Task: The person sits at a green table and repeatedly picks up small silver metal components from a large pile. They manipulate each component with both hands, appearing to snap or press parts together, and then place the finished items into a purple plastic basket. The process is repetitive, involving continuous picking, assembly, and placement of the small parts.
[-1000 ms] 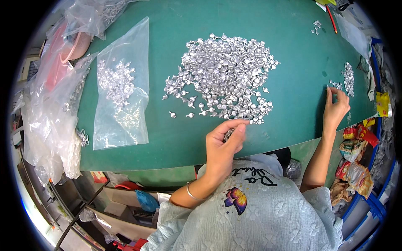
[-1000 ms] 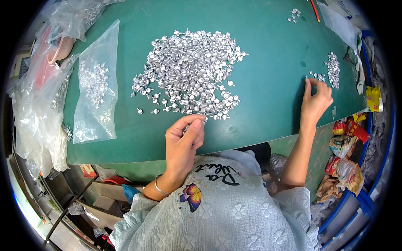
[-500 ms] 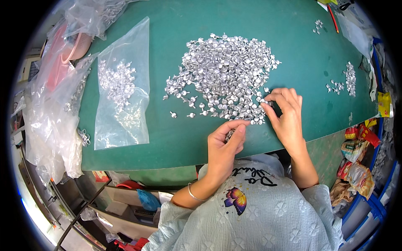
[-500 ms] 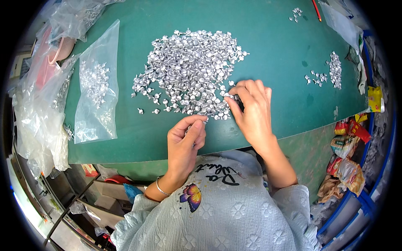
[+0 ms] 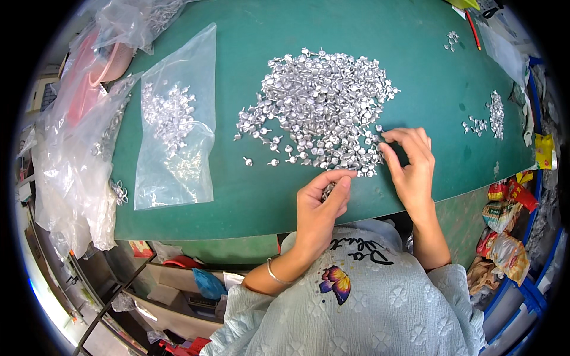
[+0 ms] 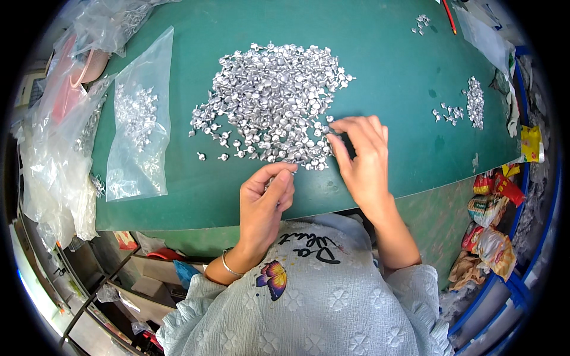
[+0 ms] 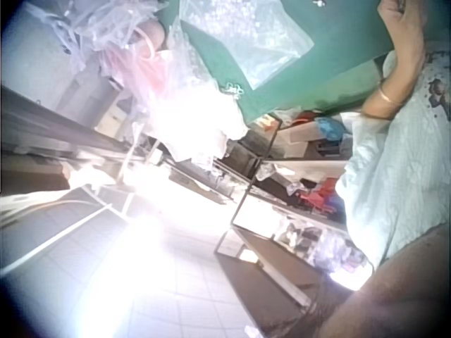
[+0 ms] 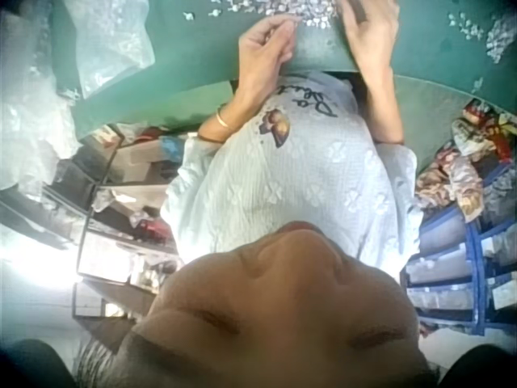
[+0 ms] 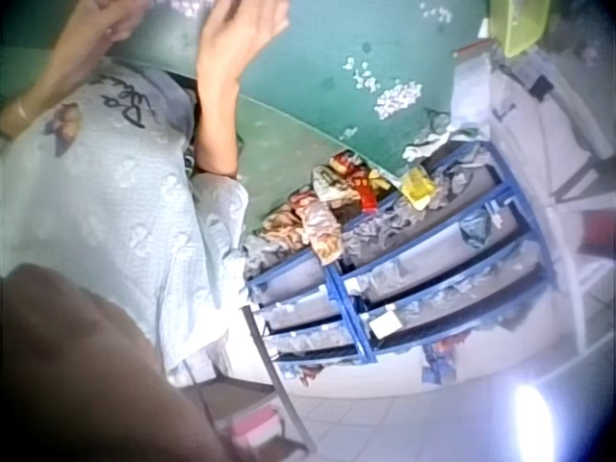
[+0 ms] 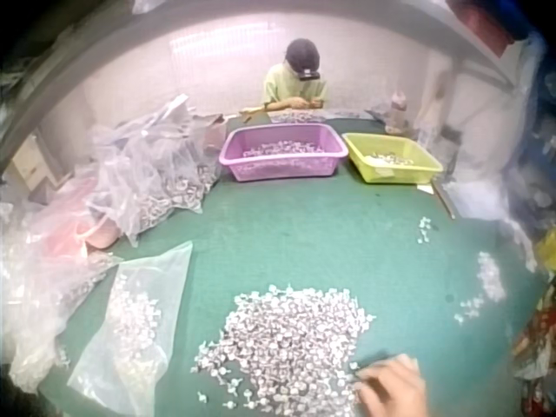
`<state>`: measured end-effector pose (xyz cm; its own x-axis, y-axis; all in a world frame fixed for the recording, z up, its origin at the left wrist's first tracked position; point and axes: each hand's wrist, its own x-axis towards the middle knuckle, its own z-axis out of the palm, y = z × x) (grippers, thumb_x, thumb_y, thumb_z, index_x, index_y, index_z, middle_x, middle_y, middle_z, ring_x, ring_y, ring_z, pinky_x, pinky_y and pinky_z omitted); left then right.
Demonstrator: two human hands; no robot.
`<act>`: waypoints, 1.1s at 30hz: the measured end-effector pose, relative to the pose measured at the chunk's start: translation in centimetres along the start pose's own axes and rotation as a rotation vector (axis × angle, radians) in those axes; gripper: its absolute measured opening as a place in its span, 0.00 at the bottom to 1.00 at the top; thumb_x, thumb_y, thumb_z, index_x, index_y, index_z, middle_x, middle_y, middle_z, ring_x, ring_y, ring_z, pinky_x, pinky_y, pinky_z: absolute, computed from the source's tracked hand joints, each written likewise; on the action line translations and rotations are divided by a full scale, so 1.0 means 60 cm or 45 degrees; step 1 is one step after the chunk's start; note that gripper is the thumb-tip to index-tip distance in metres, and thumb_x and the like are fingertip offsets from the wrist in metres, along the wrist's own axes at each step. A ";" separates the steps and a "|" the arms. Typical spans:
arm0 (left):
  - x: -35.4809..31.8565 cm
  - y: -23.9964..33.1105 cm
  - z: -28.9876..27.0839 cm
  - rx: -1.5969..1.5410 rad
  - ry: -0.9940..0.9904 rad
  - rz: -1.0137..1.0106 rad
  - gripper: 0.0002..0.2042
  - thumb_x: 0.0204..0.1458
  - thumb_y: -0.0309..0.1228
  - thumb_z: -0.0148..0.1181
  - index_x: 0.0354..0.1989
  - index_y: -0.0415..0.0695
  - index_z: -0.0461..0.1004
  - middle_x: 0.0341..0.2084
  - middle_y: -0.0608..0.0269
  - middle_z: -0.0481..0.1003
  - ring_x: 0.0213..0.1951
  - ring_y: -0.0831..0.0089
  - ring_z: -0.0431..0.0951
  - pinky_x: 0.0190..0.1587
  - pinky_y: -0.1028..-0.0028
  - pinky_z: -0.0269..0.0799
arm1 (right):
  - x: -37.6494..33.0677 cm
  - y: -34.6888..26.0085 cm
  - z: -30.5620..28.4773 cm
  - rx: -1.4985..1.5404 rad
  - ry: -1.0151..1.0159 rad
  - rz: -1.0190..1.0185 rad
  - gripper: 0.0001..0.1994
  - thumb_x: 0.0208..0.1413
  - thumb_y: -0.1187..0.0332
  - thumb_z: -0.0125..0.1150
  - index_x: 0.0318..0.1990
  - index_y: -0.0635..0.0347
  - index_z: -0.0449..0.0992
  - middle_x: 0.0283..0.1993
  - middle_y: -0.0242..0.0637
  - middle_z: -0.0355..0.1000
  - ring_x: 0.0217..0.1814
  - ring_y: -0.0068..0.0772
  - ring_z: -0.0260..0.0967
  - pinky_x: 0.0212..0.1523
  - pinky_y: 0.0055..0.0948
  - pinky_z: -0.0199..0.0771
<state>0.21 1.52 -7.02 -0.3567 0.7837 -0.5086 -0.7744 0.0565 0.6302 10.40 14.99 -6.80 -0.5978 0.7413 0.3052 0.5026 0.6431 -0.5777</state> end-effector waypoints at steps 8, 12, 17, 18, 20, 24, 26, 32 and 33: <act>-0.002 0.002 0.001 0.006 0.003 -0.010 0.08 0.54 0.26 0.52 0.40 0.36 0.72 0.17 0.75 0.61 0.18 0.89 0.53 0.18 0.85 0.45 | 0.008 0.006 0.008 -0.112 -0.086 -0.139 0.08 0.39 0.75 0.63 0.30 0.59 0.75 0.29 0.31 0.70 0.34 0.33 0.63 0.38 0.30 0.55; -0.001 0.006 0.000 0.027 -0.005 -0.021 0.08 0.55 0.25 0.50 0.39 0.34 0.71 0.17 0.73 0.60 0.19 0.86 0.54 0.19 0.84 0.47 | 0.007 0.009 0.006 -0.069 -0.050 -0.085 0.06 0.39 0.76 0.63 0.28 0.59 0.75 0.29 0.31 0.70 0.34 0.32 0.63 0.38 0.30 0.55; 0.000 0.003 0.001 0.025 -0.015 -0.025 0.08 0.55 0.25 0.50 0.39 0.35 0.71 0.17 0.73 0.61 0.19 0.86 0.55 0.19 0.84 0.47 | 0.007 0.002 0.010 -0.116 -0.052 -0.108 0.05 0.39 0.75 0.64 0.26 0.58 0.74 0.28 0.31 0.69 0.33 0.32 0.63 0.38 0.30 0.55; 0.000 0.003 0.001 0.024 -0.018 -0.024 0.08 0.55 0.25 0.50 0.39 0.35 0.71 0.17 0.73 0.61 0.20 0.86 0.55 0.19 0.84 0.47 | 0.006 0.004 0.010 -0.119 -0.044 -0.105 0.05 0.39 0.76 0.63 0.26 0.59 0.74 0.28 0.32 0.70 0.33 0.32 0.63 0.37 0.30 0.55; 0.000 0.004 0.001 0.025 -0.013 -0.022 0.08 0.55 0.25 0.50 0.39 0.35 0.71 0.18 0.73 0.61 0.20 0.86 0.55 0.19 0.84 0.47 | 0.006 0.009 0.010 -0.121 -0.029 -0.103 0.05 0.39 0.76 0.63 0.26 0.59 0.74 0.28 0.32 0.70 0.33 0.33 0.63 0.37 0.29 0.56; -0.001 0.008 0.003 0.063 -0.024 -0.039 0.09 0.56 0.27 0.50 0.39 0.35 0.71 0.19 0.72 0.64 0.20 0.86 0.56 0.19 0.84 0.48 | -0.003 -0.011 -0.008 0.562 -0.102 0.153 0.04 0.40 0.80 0.61 0.25 0.63 0.74 0.29 0.36 0.71 0.33 0.33 0.65 0.36 0.27 0.62; 0.001 0.013 0.007 0.026 -0.072 -0.104 0.09 0.55 0.28 0.51 0.39 0.36 0.72 0.21 0.71 0.66 0.20 0.87 0.56 0.19 0.85 0.48 | -0.011 -0.022 -0.015 0.644 -0.133 0.036 0.04 0.39 0.79 0.61 0.26 0.63 0.74 0.29 0.37 0.71 0.33 0.34 0.64 0.36 0.28 0.63; 0.009 0.013 0.000 -0.145 -0.280 -0.334 0.11 0.53 0.30 0.56 0.40 0.37 0.73 0.26 0.67 0.71 0.19 0.88 0.56 0.18 0.86 0.49 | -0.013 -0.032 -0.029 0.553 -0.202 -0.241 0.06 0.36 0.80 0.62 0.26 0.62 0.76 0.29 0.35 0.68 0.34 0.35 0.62 0.35 0.30 0.64; 0.010 0.014 0.000 -0.155 -0.276 -0.339 0.11 0.53 0.30 0.56 0.41 0.37 0.73 0.26 0.66 0.72 0.19 0.88 0.56 0.19 0.86 0.49 | -0.013 -0.033 -0.029 0.555 -0.203 -0.241 0.06 0.36 0.80 0.62 0.26 0.63 0.76 0.30 0.35 0.69 0.34 0.35 0.63 0.35 0.29 0.64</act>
<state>-0.66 2.02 -6.81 -0.0251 0.8648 -0.5015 -0.8863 0.2128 0.4113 10.97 13.48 -4.58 -0.7582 0.5592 0.3353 0.0890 0.5981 -0.7964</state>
